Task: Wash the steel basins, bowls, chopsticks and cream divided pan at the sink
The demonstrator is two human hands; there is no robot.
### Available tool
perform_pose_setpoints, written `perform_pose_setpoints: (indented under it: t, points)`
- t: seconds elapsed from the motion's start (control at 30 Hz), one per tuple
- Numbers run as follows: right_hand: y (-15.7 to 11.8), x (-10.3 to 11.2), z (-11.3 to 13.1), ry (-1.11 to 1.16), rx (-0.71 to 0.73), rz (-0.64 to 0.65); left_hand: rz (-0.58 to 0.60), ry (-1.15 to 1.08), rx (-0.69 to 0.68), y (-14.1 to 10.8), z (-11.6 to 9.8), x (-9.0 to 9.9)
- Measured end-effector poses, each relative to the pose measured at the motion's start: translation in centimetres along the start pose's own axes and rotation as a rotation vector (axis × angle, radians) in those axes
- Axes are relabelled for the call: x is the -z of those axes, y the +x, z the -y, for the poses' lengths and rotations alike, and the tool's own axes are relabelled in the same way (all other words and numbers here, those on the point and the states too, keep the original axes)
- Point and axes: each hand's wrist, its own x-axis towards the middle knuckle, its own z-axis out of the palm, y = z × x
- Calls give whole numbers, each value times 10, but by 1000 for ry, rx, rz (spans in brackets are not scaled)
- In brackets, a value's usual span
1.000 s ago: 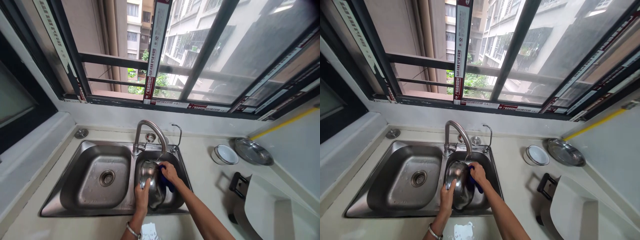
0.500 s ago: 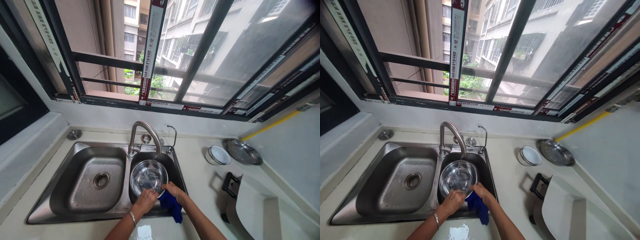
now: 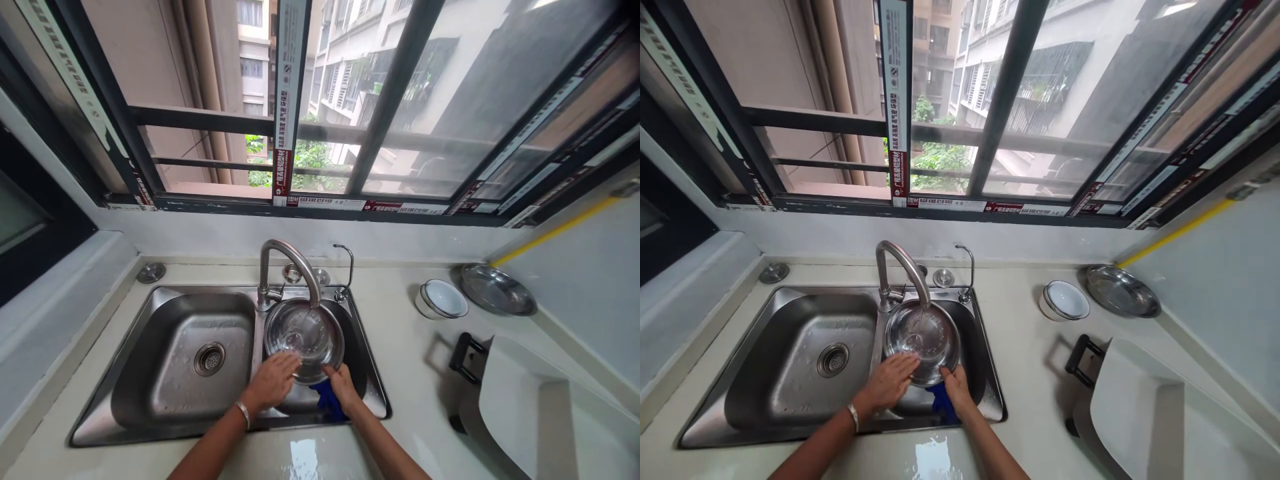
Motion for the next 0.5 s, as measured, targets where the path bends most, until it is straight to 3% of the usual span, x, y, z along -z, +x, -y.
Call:
perform_pose_setpoints:
  t: [0.1,0.2,0.37,0.5]
  points:
    - [-5,11,3,-144,89,54,7,104,-24,-4,33,15]
    - [-12,13,9,-191,85,24,-68,159,7,12,47,23]
    - [-29,-8,10,-104,-55,-56,-183,154,209,67,19,18]
    - [-32,-21,3,-61,-93,-46,-113,45,297,96,-10,8]
